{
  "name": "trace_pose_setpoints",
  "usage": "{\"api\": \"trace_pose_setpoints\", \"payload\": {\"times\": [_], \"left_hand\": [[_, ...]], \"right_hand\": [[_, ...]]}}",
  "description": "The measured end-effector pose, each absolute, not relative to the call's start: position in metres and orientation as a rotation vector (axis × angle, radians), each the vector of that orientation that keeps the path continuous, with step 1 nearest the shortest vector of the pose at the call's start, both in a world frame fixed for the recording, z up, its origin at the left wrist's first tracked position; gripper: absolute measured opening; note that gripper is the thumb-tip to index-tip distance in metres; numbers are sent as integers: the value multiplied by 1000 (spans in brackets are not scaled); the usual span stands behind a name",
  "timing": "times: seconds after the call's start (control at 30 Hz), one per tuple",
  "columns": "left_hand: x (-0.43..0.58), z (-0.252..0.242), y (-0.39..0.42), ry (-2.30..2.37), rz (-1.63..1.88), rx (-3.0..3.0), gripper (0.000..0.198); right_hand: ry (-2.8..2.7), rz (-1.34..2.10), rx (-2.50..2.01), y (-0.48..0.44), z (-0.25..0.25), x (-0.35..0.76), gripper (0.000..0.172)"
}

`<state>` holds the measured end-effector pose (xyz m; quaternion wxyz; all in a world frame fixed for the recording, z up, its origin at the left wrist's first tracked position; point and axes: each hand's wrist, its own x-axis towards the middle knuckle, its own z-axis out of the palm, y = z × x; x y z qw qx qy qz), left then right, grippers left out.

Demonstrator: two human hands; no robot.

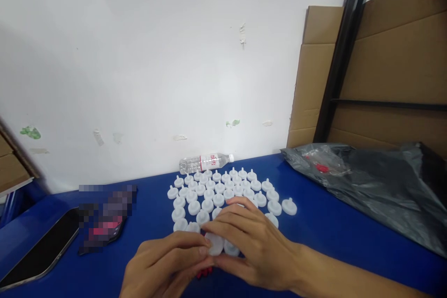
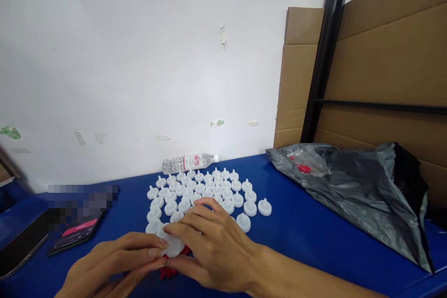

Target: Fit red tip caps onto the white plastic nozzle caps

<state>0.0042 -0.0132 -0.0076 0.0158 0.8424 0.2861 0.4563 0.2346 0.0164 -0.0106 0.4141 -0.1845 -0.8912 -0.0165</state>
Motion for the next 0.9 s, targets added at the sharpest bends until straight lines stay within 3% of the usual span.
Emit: {"api": "trace_pose_setpoints", "payload": {"times": [0.53,0.77,0.9], "left_hand": [[7,0,2,664,1415,2726,28],[11,5,-2,712,1406,2552,12],[12,7,-2,718,1351,2412,16]], "right_hand": [[-2190,-39,-487,27,-16,239,30],[-2230,-60,-513,27,-14,242,30],[-2216,-127,-547,25,-12,243,26]]}}
